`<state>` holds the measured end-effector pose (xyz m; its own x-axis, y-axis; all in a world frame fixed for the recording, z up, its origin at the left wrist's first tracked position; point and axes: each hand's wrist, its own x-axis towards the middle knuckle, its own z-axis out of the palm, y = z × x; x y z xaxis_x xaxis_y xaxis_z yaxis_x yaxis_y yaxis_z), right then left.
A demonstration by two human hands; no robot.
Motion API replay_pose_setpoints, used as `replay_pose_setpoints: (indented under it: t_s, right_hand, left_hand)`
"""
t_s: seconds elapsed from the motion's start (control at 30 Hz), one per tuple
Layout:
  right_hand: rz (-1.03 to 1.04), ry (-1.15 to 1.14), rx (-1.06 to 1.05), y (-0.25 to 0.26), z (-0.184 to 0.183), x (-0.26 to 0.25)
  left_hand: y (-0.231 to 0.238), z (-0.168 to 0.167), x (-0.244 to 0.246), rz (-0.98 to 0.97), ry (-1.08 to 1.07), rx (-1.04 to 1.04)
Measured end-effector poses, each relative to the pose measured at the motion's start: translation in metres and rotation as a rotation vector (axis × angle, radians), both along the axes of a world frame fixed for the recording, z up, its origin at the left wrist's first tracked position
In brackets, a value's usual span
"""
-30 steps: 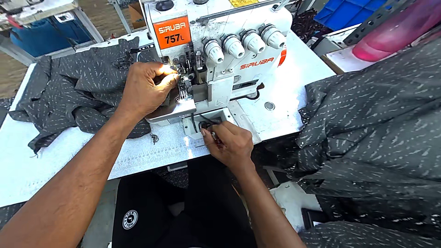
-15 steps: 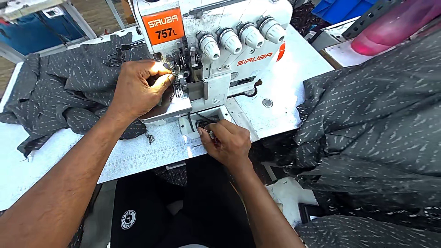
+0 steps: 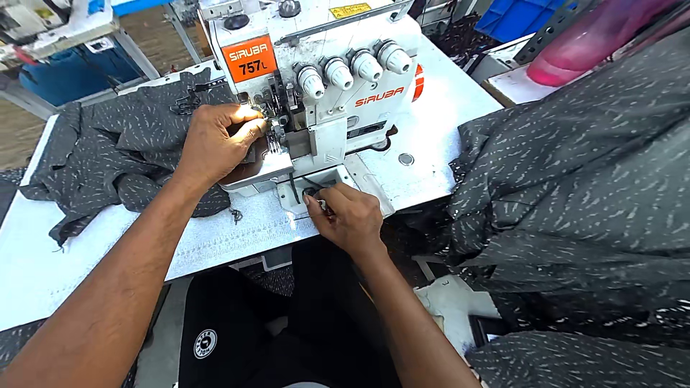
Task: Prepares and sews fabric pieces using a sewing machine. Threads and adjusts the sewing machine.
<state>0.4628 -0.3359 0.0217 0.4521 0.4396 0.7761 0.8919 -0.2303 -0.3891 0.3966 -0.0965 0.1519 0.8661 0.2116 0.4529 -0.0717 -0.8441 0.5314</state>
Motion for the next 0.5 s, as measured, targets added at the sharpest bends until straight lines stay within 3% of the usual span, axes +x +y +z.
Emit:
replay_pose_setpoints:
  t_s: [0.5]
  right_hand:
    - [-0.016,0.021,-0.033,-0.0033,0.0012,-0.0026]
  left_hand:
    - [0.0006,-0.0037,0.0040,-0.018,-0.028,-0.083]
